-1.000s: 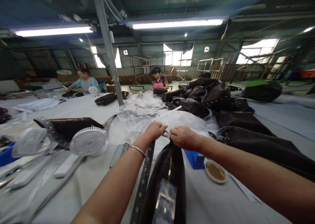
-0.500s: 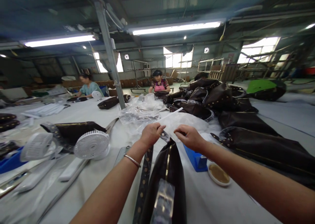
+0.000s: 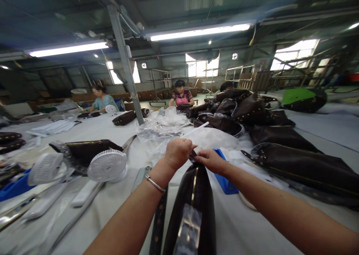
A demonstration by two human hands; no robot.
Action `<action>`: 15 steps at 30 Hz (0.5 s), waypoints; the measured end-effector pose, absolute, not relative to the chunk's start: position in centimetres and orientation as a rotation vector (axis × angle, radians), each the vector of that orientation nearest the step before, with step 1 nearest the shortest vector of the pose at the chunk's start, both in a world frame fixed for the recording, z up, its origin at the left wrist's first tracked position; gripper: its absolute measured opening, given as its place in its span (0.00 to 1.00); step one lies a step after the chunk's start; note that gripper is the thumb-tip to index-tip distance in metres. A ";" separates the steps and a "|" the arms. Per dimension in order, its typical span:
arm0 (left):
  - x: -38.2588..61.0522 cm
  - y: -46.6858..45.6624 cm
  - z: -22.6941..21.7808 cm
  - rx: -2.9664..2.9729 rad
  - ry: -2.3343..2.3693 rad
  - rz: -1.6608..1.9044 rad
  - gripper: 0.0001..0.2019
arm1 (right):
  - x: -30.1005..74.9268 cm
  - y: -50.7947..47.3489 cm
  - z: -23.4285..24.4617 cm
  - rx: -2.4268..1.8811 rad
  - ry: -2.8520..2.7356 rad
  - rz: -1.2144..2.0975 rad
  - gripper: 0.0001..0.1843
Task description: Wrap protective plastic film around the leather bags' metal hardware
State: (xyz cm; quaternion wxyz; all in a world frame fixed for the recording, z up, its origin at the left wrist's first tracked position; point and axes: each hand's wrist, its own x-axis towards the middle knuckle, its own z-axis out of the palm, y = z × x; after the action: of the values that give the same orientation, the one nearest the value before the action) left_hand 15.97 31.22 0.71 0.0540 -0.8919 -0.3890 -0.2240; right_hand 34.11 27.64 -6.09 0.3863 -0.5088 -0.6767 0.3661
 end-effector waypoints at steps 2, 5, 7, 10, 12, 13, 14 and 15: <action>16.2 31.1 0.9 -2.741 -1.160 -0.675 0.16 | 34.2 27.8 -5.9 -1.279 -1.728 0.951 0.14; 16.6 30.9 1.3 -2.811 -1.138 -0.688 0.15 | 33.7 28.4 -5.4 -1.247 -1.737 0.972 0.14; 16.7 30.8 1.5 -2.867 -1.146 -0.715 0.14 | 33.1 28.7 -5.3 -1.259 -1.718 0.968 0.12; 16.3 30.9 1.7 -2.958 -1.214 -0.792 0.14 | 32.2 28.7 -5.5 -1.301 -1.686 0.958 0.09; 15.5 31.2 1.7 -3.031 -1.291 -0.875 0.13 | 31.8 28.5 -5.7 -1.326 -1.664 0.939 0.09; 15.0 31.3 1.6 -3.075 -1.337 -0.926 0.12 | 31.7 28.5 -5.9 -1.335 -1.644 0.923 0.09; 14.5 31.4 1.4 -3.127 -1.389 -0.979 0.12 | 31.6 28.6 -6.0 -1.343 -1.615 0.902 0.09; 13.8 31.4 1.1 -3.194 -1.446 -1.023 0.16 | 31.6 28.7 -6.1 -1.350 -1.580 0.877 0.10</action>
State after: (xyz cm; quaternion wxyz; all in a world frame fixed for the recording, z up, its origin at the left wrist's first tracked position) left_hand 13.78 31.36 1.05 -0.2525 -0.8462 -0.3830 -0.2711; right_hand 31.62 28.71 -6.07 0.4286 -0.5407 -0.6328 0.3514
